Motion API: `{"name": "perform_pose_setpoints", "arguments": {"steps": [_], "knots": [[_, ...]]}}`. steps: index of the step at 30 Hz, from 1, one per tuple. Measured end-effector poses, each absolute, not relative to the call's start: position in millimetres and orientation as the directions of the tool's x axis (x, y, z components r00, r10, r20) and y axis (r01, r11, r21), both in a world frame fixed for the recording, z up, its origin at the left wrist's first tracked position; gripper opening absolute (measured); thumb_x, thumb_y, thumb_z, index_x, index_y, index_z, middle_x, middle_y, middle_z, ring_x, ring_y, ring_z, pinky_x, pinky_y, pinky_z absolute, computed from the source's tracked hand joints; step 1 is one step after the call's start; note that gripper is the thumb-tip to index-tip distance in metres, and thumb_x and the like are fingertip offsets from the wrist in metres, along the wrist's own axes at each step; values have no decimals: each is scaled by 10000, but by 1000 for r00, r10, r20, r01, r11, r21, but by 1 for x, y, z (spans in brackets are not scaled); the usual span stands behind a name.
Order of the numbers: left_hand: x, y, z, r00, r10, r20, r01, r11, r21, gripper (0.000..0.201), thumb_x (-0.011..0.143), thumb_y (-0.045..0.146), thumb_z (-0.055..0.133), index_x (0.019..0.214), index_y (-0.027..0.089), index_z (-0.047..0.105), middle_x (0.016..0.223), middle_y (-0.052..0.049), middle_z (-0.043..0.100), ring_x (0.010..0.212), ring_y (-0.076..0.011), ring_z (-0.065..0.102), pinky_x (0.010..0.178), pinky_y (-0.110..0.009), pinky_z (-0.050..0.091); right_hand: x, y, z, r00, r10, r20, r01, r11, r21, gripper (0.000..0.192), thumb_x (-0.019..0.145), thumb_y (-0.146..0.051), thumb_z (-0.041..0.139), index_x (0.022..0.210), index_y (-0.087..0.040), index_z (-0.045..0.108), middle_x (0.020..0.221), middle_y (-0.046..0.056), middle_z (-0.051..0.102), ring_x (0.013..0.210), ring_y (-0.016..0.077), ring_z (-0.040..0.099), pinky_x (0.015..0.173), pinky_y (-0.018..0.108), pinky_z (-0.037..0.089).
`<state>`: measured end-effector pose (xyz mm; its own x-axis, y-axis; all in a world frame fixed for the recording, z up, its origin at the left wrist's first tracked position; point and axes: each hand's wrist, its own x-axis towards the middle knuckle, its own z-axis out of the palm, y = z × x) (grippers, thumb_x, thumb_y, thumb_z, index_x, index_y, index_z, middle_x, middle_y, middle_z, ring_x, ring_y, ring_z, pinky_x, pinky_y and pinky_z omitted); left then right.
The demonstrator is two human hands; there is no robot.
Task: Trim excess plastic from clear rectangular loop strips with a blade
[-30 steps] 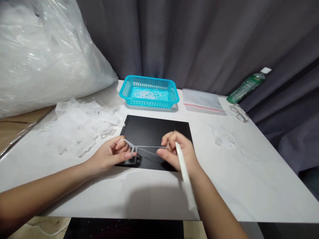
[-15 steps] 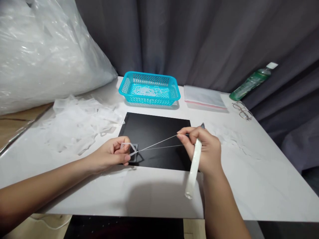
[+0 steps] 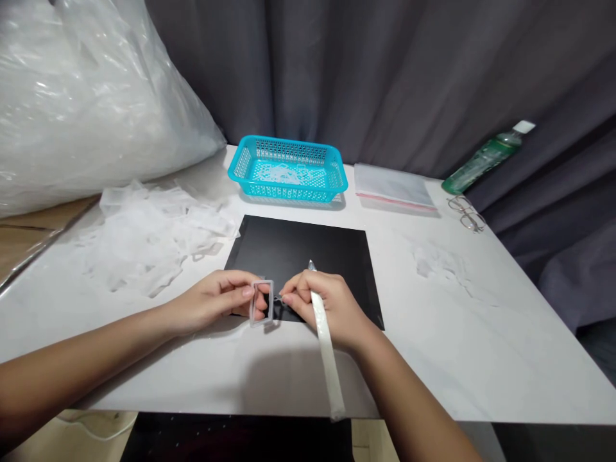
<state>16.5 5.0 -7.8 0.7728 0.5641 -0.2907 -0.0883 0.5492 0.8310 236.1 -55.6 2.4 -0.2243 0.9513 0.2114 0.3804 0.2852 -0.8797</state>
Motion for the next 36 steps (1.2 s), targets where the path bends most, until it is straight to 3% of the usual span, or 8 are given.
{"name": "perform_pose_setpoints", "arguments": {"steps": [6, 10, 14, 18, 23, 26, 30, 36], "knots": [[15, 5, -9, 794, 569, -213, -103, 471, 876, 329, 787, 293, 767, 1017, 120, 608, 808, -58, 725, 764, -158, 690, 758, -320, 545, 237, -57, 4, -183, 954, 236, 300, 283, -911, 354, 868, -241, 636, 653, -228, 355, 893, 58, 732, 853, 207, 673, 760, 358, 504], [15, 4, -9, 793, 591, -148, -81, 342, 936, 287, 845, 308, 699, 1015, 136, 544, 837, -76, 733, 789, -177, 700, 752, -331, 549, 234, -58, -2, -166, 971, 170, 259, 209, -943, 256, 915, -440, 563, 800, -233, 468, 1049, 91, 725, 984, 245, 680, 854, 404, 498], [16, 8, -13, 776, 614, 145, 57, -297, 953, 146, 923, 270, 553, 1012, 165, 603, 1009, -103, 735, 956, -210, 694, 901, -395, 523, 229, -59, -9, -70, 990, 124, 62, 129, -990, 407, 938, -617, 355, 1057, -254, 494, 1039, 89, 734, 920, 229, 709, 852, 407, 519], [16, 10, -20, 903, 346, 254, 155, -816, 557, 241, 921, 271, 535, 1127, 211, 645, 1251, -109, 651, 1267, -315, 523, 1123, -588, 258, 235, -56, -12, 33, 987, 158, 114, 154, -982, 407, 930, -618, 383, 1102, -265, 488, 1018, 68, 730, 897, 210, 699, 850, 384, 505], [8, 11, -11, 938, 299, 176, 198, -878, 436, 520, 818, 390, 633, 1290, 188, 547, 1353, -138, 567, 1319, -382, 434, 1127, -631, 171, 247, -54, -8, -80, 990, 121, 177, 133, -975, 367, 942, -599, 374, 1106, -275, 428, 833, -1, 643, 688, 149, 590, 655, 294, 466], [0, 16, -1, 960, 216, 181, 123, -900, 418, 329, 816, 284, 602, 1135, 211, 633, 1206, -84, 660, 1201, -298, 552, 1147, -526, 208, 249, -56, 1, -231, 973, -29, 354, 56, -934, 254, 950, -486, 457, 889, -243, 495, 702, -30, 570, 617, 125, 518, 574, 249, 408], [-5, 20, -4, 982, 83, 172, 22, -943, 331, 252, 896, 233, 511, 1109, 220, 645, 1094, -54, 702, 1077, -216, 621, 1162, -453, 171, 245, -55, 11, -408, 886, -219, 496, 14, -868, 126, 856, -348, 642, 852, -225, 621, 734, -24, 638, 655, 118, 570, 568, 220, 401], [-1, 19, -18, 954, 142, 266, 105, -983, 150, 338, 963, 419, 488, 1177, 201, 631, 1145, -65, 700, 1139, -247, 598, 1161, -469, 156, 241, -52, 15, -406, 883, -235, 565, 40, -824, 119, 827, -334, 661, 875, -230, 691, 876, 8, 701, 773, 153, 645, 680, 248, 469]]}}
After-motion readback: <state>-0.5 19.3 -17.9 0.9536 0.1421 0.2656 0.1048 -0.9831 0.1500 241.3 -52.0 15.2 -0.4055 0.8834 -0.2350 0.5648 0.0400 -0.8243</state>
